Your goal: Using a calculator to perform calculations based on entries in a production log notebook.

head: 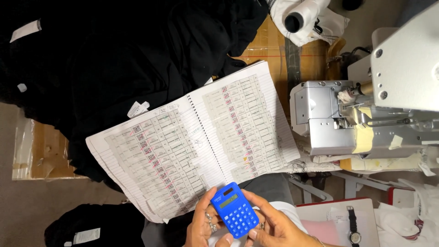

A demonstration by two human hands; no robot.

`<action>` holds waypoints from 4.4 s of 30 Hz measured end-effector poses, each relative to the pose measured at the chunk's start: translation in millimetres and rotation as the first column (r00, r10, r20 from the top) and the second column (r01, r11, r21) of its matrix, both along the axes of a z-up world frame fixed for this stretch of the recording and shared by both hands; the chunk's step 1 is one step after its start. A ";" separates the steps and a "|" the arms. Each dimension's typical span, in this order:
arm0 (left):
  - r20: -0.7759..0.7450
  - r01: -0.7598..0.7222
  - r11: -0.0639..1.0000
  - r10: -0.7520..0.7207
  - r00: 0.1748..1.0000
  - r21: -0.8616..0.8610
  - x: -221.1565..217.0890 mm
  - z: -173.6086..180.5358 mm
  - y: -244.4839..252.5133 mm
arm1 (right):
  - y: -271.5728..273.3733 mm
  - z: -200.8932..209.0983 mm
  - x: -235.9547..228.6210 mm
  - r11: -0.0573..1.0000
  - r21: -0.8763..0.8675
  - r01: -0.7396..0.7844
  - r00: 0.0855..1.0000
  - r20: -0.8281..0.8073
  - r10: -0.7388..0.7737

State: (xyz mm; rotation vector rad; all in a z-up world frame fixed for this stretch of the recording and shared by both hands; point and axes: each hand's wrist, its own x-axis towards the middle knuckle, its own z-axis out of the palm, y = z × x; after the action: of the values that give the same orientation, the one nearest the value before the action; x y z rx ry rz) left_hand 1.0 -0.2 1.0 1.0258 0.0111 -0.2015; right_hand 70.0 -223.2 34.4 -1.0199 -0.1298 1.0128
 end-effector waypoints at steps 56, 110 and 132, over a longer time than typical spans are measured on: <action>0.056 -0.012 1.000 0.011 0.998 0.026 4.7 5.9 -4.1 | -0.4 2.6 3.4 1.000 0.017 -0.011 0.999 0.043 0.010; 0.067 -0.068 0.952 0.050 0.996 0.299 36.9 55.6 -11.7 | -16.1 -70.8 -1.1 0.959 0.033 0.282 0.958 0.042 -0.284; 0.097 -0.094 0.954 0.069 0.993 0.283 38.1 70.2 -22.4 | -26.7 -79.4 -4.4 0.949 0.109 0.295 0.955 0.004 -0.297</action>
State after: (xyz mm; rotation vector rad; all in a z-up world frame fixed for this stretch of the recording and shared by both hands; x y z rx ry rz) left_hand 39.0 -22.5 71.2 1.3212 0.0043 -0.0800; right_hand 65.6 -249.9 -45.0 -0.9194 -0.0456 0.7140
